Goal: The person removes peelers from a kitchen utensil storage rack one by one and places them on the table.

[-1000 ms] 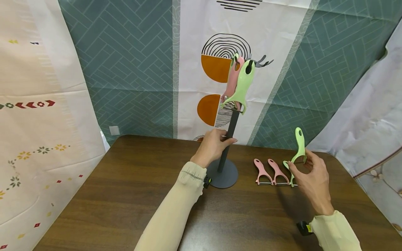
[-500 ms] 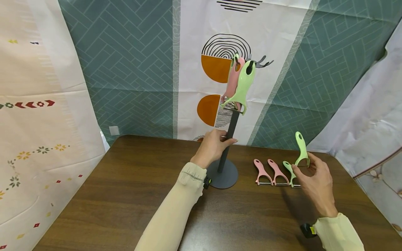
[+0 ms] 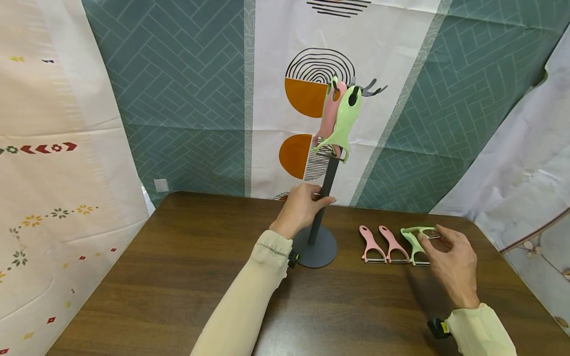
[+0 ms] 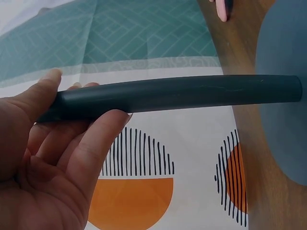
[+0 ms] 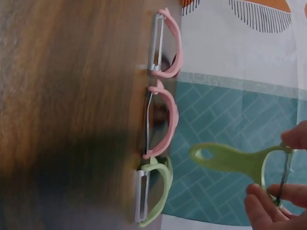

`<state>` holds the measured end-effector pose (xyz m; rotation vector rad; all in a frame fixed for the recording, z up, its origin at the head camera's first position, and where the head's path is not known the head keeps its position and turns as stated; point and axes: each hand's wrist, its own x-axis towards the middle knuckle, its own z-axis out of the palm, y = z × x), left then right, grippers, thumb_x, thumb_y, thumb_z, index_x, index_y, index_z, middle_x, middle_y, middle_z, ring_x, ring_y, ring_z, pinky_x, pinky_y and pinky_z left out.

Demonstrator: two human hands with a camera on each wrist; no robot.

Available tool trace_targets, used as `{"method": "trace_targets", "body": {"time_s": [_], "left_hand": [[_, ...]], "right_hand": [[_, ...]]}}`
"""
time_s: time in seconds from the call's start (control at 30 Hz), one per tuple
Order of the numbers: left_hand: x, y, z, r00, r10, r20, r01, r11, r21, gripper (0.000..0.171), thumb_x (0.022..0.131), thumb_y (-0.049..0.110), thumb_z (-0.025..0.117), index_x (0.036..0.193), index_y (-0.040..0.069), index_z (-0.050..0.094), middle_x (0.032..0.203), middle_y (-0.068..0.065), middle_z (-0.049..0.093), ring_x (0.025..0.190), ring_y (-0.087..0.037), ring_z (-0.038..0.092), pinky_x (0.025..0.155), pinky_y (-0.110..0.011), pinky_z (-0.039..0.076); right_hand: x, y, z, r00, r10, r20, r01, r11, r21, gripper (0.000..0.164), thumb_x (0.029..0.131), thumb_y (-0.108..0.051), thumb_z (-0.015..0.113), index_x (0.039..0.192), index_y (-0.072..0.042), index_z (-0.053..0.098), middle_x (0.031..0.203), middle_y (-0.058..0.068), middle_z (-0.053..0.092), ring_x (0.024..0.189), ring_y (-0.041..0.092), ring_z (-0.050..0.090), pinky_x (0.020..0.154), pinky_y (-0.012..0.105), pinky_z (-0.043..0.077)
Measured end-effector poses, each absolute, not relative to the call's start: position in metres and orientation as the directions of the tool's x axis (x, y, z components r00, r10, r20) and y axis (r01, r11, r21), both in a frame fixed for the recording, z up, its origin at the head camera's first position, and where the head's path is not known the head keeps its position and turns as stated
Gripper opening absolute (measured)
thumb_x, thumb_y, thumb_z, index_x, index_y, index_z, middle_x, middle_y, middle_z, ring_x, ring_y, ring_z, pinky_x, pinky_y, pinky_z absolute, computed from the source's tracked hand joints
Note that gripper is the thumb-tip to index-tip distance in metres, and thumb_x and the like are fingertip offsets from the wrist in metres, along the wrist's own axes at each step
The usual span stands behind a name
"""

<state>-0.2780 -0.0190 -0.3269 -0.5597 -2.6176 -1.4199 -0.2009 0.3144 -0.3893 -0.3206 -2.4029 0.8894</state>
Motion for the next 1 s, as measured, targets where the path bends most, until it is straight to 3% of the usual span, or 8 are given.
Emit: {"method": "trace_targets", "body": {"time_s": [0.13, 0.23, 0.47, 0.67, 1.0], "left_hand": [[-0.278, -0.019, -0.327, -0.926, 0.267, 0.266, 0.368, 0.491, 0.789, 0.025, 0.098, 0.034, 0.070, 0.096, 0.009, 0.074, 0.089, -0.009, 0.077, 0.071, -0.017, 0.066, 0.059, -0.023, 0.048], [-0.278, -0.019, -0.328, -0.927, 0.269, 0.263, 0.366, 0.485, 0.794, 0.026, 0.098, 0.035, 0.069, 0.097, 0.009, 0.075, 0.090, -0.009, 0.077, 0.074, -0.022, 0.070, 0.059, -0.024, 0.049], [-0.279, -0.018, -0.328, -0.932, 0.265, 0.247, 0.351, 0.484, 0.802, 0.026, 0.098, 0.035, 0.069, 0.099, 0.010, 0.075, 0.090, -0.010, 0.078, 0.077, -0.026, 0.071, 0.059, -0.024, 0.049], [-0.279, -0.018, -0.328, -0.935, 0.265, 0.237, 0.342, 0.486, 0.804, 0.026, 0.098, 0.036, 0.069, 0.098, 0.010, 0.075, 0.089, -0.009, 0.077, 0.074, -0.023, 0.069, 0.059, -0.024, 0.049], [-0.278, -0.017, -0.327, -0.943, 0.254, 0.214, 0.316, 0.492, 0.811, 0.029, 0.098, 0.036, 0.069, 0.108, 0.010, 0.076, 0.098, -0.008, 0.078, 0.083, -0.022, 0.073, 0.066, -0.027, 0.055]], "right_hand": [[-0.201, 0.318, -0.390, -0.814, 0.431, 0.388, 0.030, 0.699, -0.714, 0.058, 0.092, -0.036, 0.075, 0.141, -0.008, 0.061, 0.142, 0.014, 0.060, 0.092, -0.023, 0.047, 0.077, -0.003, 0.037], [-0.202, 0.321, -0.391, -0.796, 0.452, 0.402, 0.030, 0.692, -0.721, 0.057, 0.092, -0.036, 0.075, 0.139, -0.006, 0.063, 0.142, 0.014, 0.062, 0.091, -0.027, 0.047, 0.078, -0.005, 0.037], [-0.203, 0.330, -0.391, -0.766, 0.482, 0.426, 0.052, 0.707, -0.706, 0.053, 0.091, -0.036, 0.076, 0.134, -0.006, 0.067, 0.139, 0.014, 0.065, 0.086, -0.032, 0.043, 0.076, -0.006, 0.037], [-0.204, 0.337, -0.392, -0.774, 0.479, 0.415, 0.075, 0.720, -0.690, 0.052, 0.092, -0.039, 0.075, 0.133, -0.008, 0.068, 0.139, 0.012, 0.065, 0.078, -0.036, 0.037, 0.074, -0.005, 0.033], [-0.209, 0.353, -0.397, -0.797, 0.442, 0.412, 0.084, 0.757, -0.648, 0.050, 0.093, -0.038, 0.073, 0.132, -0.006, 0.069, 0.139, 0.018, 0.063, 0.076, -0.034, 0.033, 0.069, -0.002, 0.032]]}}
